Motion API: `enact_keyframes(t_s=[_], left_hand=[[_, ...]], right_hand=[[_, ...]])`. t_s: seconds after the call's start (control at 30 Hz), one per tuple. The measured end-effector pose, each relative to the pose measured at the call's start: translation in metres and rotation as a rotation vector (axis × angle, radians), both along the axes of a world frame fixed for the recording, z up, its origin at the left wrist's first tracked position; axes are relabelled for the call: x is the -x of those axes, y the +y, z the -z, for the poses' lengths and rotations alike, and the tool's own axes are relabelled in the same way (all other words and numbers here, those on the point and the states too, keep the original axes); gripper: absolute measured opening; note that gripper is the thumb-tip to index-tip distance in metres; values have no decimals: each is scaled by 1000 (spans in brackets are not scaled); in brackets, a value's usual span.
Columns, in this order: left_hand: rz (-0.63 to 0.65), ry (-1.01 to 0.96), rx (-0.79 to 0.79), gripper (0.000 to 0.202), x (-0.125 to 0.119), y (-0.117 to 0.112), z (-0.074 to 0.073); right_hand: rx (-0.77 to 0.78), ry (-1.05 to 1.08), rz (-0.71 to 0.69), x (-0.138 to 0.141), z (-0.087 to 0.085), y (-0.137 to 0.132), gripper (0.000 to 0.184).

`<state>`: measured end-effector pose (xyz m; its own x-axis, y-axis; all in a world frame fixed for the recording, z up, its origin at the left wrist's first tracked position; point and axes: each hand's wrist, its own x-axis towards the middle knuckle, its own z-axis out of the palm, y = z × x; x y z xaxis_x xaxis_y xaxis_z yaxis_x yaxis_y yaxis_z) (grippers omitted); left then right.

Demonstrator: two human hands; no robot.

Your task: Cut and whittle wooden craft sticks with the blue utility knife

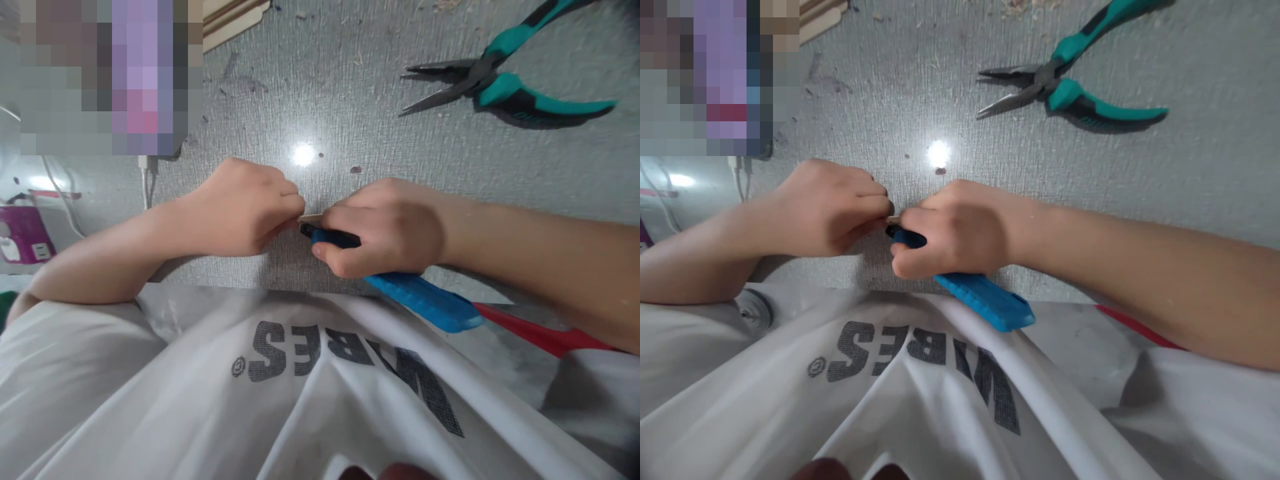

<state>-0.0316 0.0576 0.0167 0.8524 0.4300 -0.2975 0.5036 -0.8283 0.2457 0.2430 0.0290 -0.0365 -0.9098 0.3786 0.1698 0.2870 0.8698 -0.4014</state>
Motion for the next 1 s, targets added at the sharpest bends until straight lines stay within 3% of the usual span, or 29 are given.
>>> enact_keyframes(t_s=[0.47, 1.0], left_hand=[[71, 130, 52, 23, -2, 11, -6], [57, 86, 68, 20, -1, 13, -5]], right_hand=[[179, 42, -11, 1, 3, 5, 30], [195, 60, 12, 2, 6, 1, 29]])
